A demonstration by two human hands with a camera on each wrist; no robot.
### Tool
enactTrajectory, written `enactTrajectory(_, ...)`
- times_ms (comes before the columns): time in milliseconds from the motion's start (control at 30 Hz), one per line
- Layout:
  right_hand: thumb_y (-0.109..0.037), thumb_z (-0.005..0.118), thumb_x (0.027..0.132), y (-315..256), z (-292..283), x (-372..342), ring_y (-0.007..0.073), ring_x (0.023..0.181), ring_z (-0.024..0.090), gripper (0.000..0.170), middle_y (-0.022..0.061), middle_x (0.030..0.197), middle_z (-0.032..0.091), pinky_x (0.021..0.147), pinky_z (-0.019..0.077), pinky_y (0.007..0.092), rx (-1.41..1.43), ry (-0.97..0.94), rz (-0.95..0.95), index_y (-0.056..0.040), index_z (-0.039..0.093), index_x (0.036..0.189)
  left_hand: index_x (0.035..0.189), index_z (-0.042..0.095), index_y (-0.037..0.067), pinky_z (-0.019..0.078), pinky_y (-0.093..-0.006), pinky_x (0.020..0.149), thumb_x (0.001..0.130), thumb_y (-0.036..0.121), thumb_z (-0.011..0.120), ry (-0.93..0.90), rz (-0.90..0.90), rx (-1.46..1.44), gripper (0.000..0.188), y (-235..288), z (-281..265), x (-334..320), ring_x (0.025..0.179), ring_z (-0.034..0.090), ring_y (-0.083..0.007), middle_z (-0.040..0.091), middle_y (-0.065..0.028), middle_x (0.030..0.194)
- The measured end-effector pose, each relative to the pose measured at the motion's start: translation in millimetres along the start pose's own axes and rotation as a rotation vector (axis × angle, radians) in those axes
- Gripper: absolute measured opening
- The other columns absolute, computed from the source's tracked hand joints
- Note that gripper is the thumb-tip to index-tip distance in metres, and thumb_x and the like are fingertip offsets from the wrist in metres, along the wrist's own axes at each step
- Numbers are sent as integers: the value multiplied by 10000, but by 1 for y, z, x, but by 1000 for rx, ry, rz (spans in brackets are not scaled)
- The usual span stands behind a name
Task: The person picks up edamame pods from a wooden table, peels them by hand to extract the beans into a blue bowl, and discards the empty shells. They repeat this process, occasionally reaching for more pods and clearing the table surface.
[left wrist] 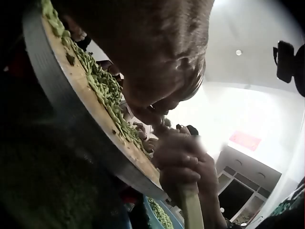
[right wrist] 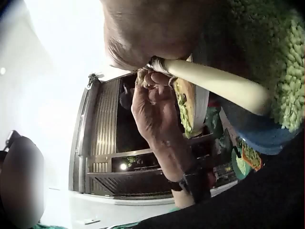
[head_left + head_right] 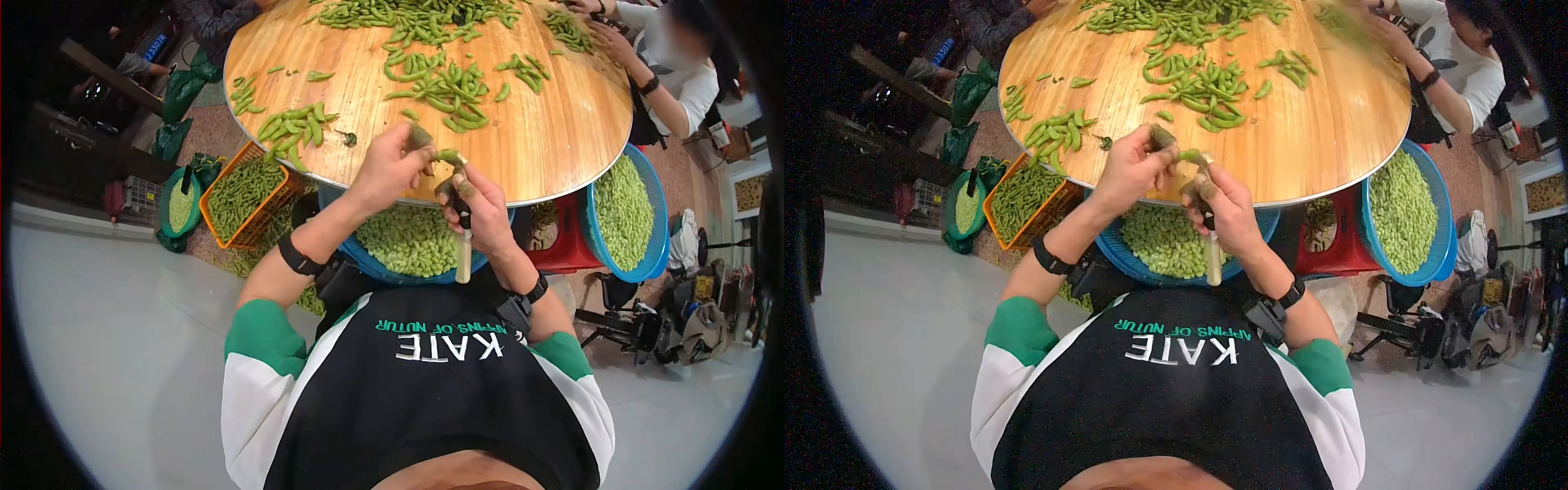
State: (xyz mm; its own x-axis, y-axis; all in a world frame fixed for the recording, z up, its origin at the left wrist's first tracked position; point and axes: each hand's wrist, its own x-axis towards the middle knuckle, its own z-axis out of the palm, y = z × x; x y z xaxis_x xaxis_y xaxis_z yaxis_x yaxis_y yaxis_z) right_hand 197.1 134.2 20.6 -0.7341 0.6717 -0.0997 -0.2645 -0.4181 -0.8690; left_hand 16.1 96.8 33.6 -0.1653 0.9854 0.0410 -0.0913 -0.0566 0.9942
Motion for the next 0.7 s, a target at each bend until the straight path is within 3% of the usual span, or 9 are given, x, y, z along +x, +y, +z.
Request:
enactTrajectory(133, -190, 444, 993, 0, 2, -3, 82, 556, 476, 214, 63, 819, 569, 433, 380, 204, 152, -24, -13, -39, 493, 1136, 917, 541, 7, 393, -197, 464, 901, 37, 576, 37, -6, -7, 49, -1, 13, -12, 529, 503, -57, 594, -29, 731)
enactTrajectory(300, -186, 441, 994, -6, 7, -8, 94, 549, 455, 354, 65, 831, 557, 437, 369, 203, 270, -73, 9, -67, 437, 1327, 928, 553, 6, 395, -189, 469, 905, 39, 575, 75, -42, -41, 46, 4, 21, -21, 555, 524, -55, 617, -23, 786)
enactTrajectory(400, -181, 445, 993, -6, 5, -9, 96, 551, 453, 397, 62, 831, 553, 438, 369, 205, 298, -74, 25, -82, 404, 1375, 928, 573, 5, 399, -185, 479, 911, 33, 563, 21, -137, -203, 35, 13, 24, -26, 570, 534, -54, 635, -27, 815)
enactTrajectory(700, -193, 467, 987, -6, 2, -12, 85, 557, 448, 350, 51, 818, 552, 433, 360, 201, 256, -123, 35, -68, 460, 1314, 974, 623, 12, 371, -176, 483, 916, 75, 563, -93, -135, -128, 104, -5, 8, -24, 574, 506, -38, 619, -1, 779)
